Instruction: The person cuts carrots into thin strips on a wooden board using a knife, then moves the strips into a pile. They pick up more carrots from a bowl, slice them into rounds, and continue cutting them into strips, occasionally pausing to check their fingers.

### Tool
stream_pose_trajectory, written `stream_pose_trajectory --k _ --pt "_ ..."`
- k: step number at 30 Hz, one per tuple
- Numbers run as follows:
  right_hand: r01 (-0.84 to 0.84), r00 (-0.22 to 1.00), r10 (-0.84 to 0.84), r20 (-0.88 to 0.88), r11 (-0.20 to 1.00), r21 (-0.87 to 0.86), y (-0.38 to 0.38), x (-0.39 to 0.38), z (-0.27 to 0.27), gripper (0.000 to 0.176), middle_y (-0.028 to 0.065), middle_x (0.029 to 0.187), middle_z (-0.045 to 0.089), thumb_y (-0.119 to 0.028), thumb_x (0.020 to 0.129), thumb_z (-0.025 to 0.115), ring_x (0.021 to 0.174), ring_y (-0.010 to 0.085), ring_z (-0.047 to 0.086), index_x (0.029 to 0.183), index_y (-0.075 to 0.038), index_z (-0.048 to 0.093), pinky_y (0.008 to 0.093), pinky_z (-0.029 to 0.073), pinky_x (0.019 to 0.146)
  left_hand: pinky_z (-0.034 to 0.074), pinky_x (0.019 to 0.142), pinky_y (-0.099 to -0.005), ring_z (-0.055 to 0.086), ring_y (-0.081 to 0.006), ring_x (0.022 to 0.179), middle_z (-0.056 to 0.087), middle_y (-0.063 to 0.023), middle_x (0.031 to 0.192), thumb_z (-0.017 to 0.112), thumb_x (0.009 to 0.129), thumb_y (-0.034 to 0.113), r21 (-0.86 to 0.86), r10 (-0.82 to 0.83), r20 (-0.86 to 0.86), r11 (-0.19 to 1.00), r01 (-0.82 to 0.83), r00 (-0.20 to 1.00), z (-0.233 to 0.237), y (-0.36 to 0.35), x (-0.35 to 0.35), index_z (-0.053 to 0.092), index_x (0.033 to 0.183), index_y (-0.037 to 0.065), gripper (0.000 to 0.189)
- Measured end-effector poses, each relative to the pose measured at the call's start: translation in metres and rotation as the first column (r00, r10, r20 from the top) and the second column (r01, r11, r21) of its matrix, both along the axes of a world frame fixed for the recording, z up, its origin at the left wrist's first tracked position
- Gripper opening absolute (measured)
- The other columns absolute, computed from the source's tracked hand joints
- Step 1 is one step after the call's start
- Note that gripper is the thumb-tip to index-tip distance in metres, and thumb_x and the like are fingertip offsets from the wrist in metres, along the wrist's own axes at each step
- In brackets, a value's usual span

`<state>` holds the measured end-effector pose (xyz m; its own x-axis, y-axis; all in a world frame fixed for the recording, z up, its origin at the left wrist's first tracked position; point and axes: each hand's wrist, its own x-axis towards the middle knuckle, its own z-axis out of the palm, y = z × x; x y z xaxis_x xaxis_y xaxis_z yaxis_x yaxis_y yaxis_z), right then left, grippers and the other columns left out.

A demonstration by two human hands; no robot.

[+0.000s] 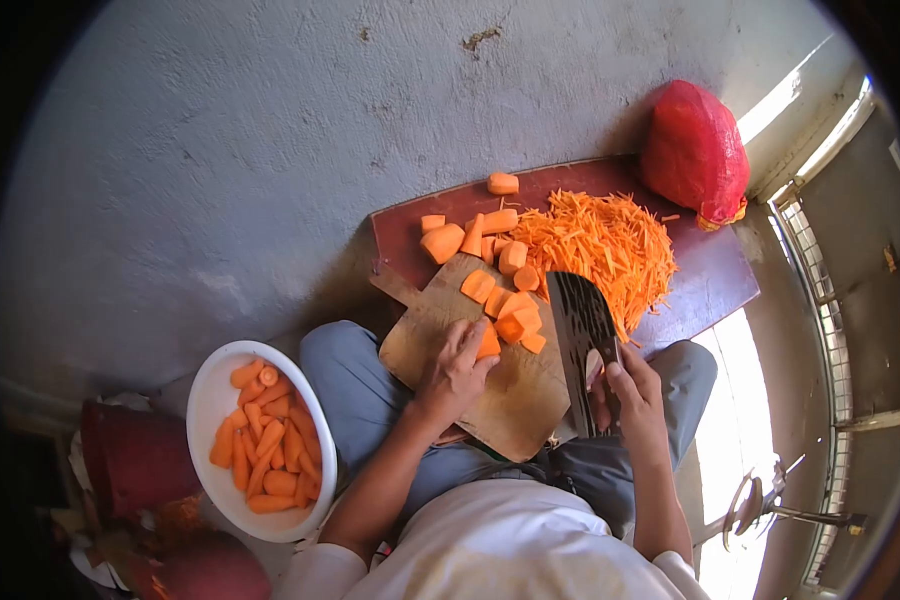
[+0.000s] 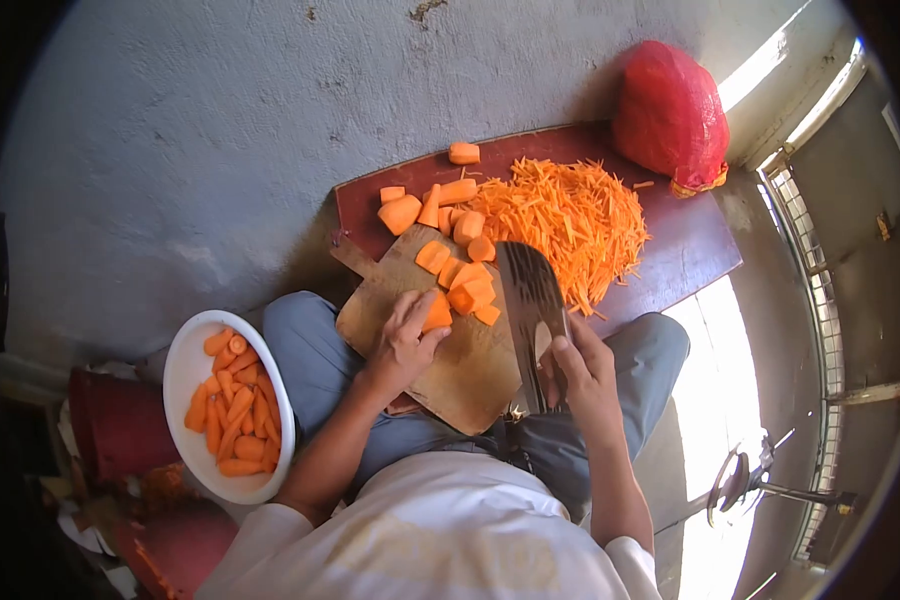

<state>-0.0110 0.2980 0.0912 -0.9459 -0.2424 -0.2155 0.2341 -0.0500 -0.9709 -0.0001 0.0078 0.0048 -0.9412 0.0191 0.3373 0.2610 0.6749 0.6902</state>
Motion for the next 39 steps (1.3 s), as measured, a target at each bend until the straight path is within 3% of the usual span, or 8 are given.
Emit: stream_pose_trajectory --k 4,9,12,13,16,20,31,39 --pt "0.069 0.995 -0.067 0.076 0.997 -0.025 0.009 0.018 -0.021 0.020 0.0008 0.084 0.060 -0.022 0.116 0.056 0.052 0.0072 0.055 0.121 -0.005 0.065 0.0227 0.044 0.046 0.056 0.104 -0.0513 0.064 -0.0494 0.124 0.057 -0.0285 0.142 0.085 0.093 0.012 -0.020 -0.065 0.078 0.998 0.066 0.995 0.003 0.001 -0.009 0.057 0.149 -0.005 0.065" --pt "0.097 0.965 -0.063 0.253 0.988 -0.122 -0.008 0.027 -0.029 0.031 0.0021 0.086 0.059 -0.023 0.117 0.055 0.055 0.0090 0.056 0.142 -0.005 0.057 0.0262 0.051 0.046 0.059 0.099 -0.0535 0.067 -0.0485 0.118 0.048 -0.0339 0.151 0.081 0.100 0.030 -0.298 -0.087 0.086 0.948 0.109 0.993 0.013 0.010 -0.019 0.047 0.164 0.001 0.078" --pt "0.144 0.957 -0.067 0.283 0.954 -0.262 -0.023 0.027 -0.040 0.029 0.0036 0.086 0.059 -0.024 0.117 0.055 0.055 0.0106 0.057 0.140 -0.005 0.055 0.0271 0.051 0.046 0.059 0.095 -0.0540 0.069 -0.0486 0.112 0.046 -0.0343 0.153 0.077 0.102 0.041 -0.437 -0.131 0.039 0.889 0.135 0.991 0.007 0.008 -0.027 0.044 0.166 0.004 0.082" --pt "0.148 0.957 -0.057 0.285 0.940 -0.308 -0.030 0.027 -0.045 0.024 0.0052 0.081 0.059 -0.027 0.117 0.055 0.052 0.0118 0.057 0.128 -0.005 0.054 0.0285 0.052 0.044 0.059 0.093 -0.0533 0.069 -0.0477 0.110 0.047 -0.0338 0.152 0.077 0.102 0.043 -0.458 -0.131 0.071 0.876 0.149 0.989 0.007 0.007 -0.029 0.043 0.167 0.004 0.083" --pt "0.045 0.977 0.042 0.207 0.917 -0.397 -0.044 0.023 -0.056 0.020 0.0043 0.084 0.058 -0.025 0.119 0.052 0.054 0.0124 0.057 0.126 -0.007 0.053 0.0289 0.052 0.046 0.060 0.090 -0.0517 0.071 -0.0449 0.104 0.049 -0.0324 0.151 0.075 0.103 0.047 -0.493 -0.138 0.125 0.851 0.182 0.983 0.006 -0.001 -0.039 0.042 0.168 0.006 0.084" --pt "0.018 0.978 0.061 0.201 0.928 -0.372 -0.062 0.008 -0.054 0.027 0.0049 0.079 0.058 -0.033 0.118 0.056 0.053 0.0126 0.056 0.123 -0.006 0.054 0.0289 0.050 0.045 0.059 0.090 -0.0500 0.071 -0.0408 0.101 0.052 -0.0293 0.145 0.074 0.103 0.048 -0.532 -0.157 0.087 0.828 0.179 0.984 -0.006 -0.019 -0.062 0.042 0.167 0.006 0.084" --pt "-0.133 0.980 0.157 0.120 0.973 -0.188 -0.079 -0.037 -0.039 0.041 0.0010 0.077 0.055 -0.026 0.119 0.051 0.054 0.0110 0.055 0.152 -0.002 0.049 0.0275 0.051 0.048 0.058 0.097 -0.0473 0.067 -0.0394 0.113 0.060 -0.0200 0.125 0.089 0.090 0.030 -0.527 -0.296 -0.167 0.833 0.168 0.941 0.000 -0.047 -0.116 0.048 0.161 -0.002 0.087" --pt "-0.246 0.969 0.245 -0.014 0.969 -0.034 -0.077 -0.054 -0.035 0.029 0.0002 0.076 0.053 -0.026 0.120 0.049 0.054 0.0103 0.055 0.137 -0.003 0.053 0.0256 0.048 0.050 0.057 0.099 -0.0478 0.067 -0.0389 0.115 0.062 -0.0181 0.127 0.091 0.088 0.026 -0.455 -0.255 -0.127 0.874 0.173 0.959 -0.006 -0.051 -0.120 0.048 0.161 -0.002 0.090"
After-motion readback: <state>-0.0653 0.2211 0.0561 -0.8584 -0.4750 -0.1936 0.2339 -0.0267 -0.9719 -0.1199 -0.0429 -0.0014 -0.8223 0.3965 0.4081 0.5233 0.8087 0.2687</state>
